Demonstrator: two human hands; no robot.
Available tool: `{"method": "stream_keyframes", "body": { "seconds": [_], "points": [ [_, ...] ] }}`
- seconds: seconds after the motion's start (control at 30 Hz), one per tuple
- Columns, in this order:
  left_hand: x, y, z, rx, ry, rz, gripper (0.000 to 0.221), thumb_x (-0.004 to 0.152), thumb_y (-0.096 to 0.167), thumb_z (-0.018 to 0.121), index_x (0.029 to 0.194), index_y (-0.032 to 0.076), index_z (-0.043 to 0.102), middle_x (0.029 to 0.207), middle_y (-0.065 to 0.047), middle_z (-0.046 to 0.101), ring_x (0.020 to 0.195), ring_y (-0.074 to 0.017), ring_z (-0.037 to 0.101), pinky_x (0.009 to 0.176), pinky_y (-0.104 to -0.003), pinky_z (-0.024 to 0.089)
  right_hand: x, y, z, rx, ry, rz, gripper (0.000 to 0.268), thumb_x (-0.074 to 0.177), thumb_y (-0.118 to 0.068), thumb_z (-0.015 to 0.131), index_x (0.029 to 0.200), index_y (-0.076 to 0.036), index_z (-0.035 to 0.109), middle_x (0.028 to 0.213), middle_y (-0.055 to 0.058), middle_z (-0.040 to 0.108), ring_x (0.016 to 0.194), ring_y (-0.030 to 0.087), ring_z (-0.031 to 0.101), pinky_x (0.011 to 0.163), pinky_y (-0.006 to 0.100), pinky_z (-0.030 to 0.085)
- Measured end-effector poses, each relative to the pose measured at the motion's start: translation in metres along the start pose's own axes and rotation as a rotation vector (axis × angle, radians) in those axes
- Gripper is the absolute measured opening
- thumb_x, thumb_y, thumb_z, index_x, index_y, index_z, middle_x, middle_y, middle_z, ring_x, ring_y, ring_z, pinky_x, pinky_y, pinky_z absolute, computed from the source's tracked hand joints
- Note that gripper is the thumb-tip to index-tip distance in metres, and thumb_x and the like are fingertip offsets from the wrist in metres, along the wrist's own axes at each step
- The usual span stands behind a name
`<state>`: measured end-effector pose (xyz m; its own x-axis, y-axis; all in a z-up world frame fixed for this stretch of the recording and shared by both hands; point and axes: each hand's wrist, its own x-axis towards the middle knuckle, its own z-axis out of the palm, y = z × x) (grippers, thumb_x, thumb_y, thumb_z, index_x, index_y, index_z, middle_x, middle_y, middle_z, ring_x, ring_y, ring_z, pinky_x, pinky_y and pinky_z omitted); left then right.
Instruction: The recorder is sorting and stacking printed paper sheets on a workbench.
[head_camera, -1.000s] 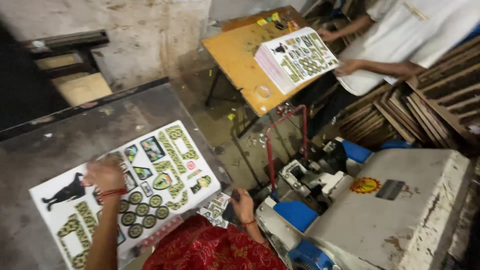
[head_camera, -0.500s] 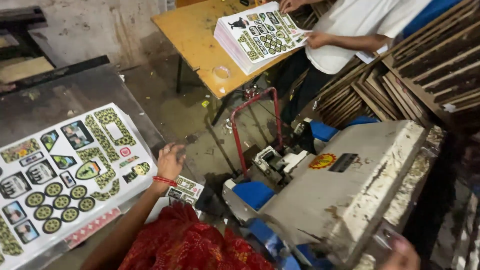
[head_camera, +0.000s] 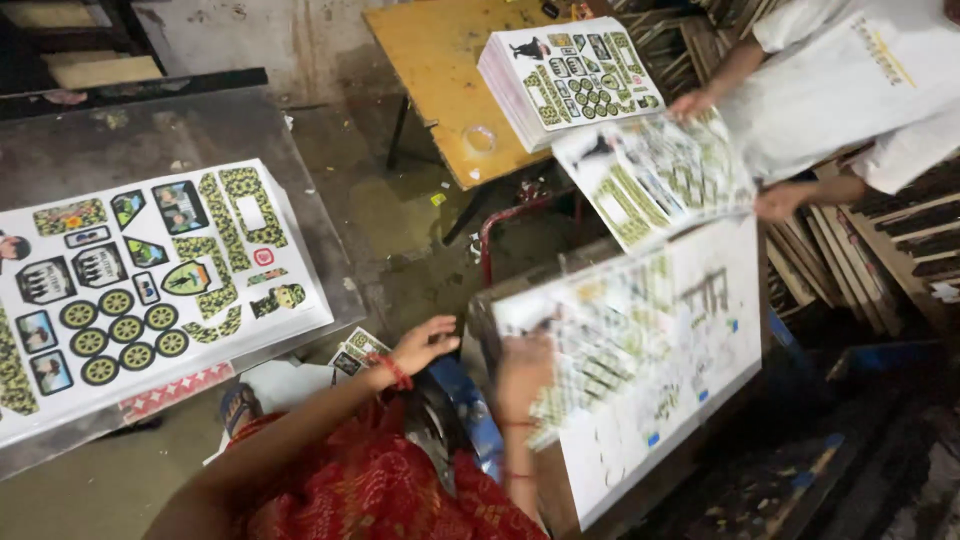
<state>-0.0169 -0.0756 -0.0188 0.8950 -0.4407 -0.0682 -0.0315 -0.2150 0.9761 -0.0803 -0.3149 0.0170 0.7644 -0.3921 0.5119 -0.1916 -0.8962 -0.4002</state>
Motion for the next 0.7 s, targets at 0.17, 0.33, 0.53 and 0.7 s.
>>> {"method": "stream_keyframes", "body": {
  "seconds": [0.17, 0.33, 0.53, 0.7],
  "points": [
    [0.036, -0.108, -0.083, -0.176, 0.496, 0.004, 0.023, 0.09, 0.02, 0.069, 0.1, 0.004, 0.081, 0.09, -0.01, 0.081, 0.079, -0.0205, 0.079, 0.07, -0.034, 0.061, -0.054, -0.181, -0.01, 0.575, -0.592, -0.133, 0.057, 0.103, -0.032, 0.061, 0.148, 0.003, 0.051, 0.14, 0.031, 0.048, 0.134, 0.043, 0.041, 0.112, 0.051, 0.034],
    [-0.076, -0.23, -0.397, 0.85, 0.692, 0.282, 0.02, 0.091, 0.022, 0.062, 0.098, 0.008, 0.074, 0.083, -0.012, 0.071, 0.075, -0.0309, 0.068, 0.071, -0.047, 0.053, -0.033, -0.22, 0.016, 0.529, -0.571, -0.36, 0.042, 0.095, -0.028, 0.071, 0.131, -0.008, 0.066, 0.141, 0.016, 0.063, 0.138, 0.041, 0.048, 0.114, 0.05, 0.037],
    [-0.261, -0.176, -0.573, 0.382, 0.905, -0.588, 0.05, 0.094, 0.037, 0.08, 0.096, -0.013, 0.072, 0.084, -0.027, 0.072, 0.076, -0.0422, 0.072, 0.063, -0.052, 0.052, -0.048, -0.337, 0.065, 0.584, -0.691, -0.414, 0.046, 0.093, -0.028, 0.075, 0.134, -0.011, 0.066, 0.139, 0.014, 0.064, 0.132, 0.038, 0.054, 0.111, 0.048, 0.043],
    [-0.279, -0.203, -0.606, 0.605, 1.046, -0.607, 0.049, 0.091, 0.031, 0.079, 0.127, -0.001, 0.07, 0.107, -0.033, 0.073, 0.099, -0.0466, 0.071, 0.083, -0.054, 0.057, -0.069, -0.368, 0.107, 0.495, -0.865, -0.411, 0.062, 0.091, -0.028, 0.07, 0.149, -0.011, 0.056, 0.144, 0.014, 0.063, 0.129, 0.039, 0.055, 0.112, 0.048, 0.042]
  ]
}}
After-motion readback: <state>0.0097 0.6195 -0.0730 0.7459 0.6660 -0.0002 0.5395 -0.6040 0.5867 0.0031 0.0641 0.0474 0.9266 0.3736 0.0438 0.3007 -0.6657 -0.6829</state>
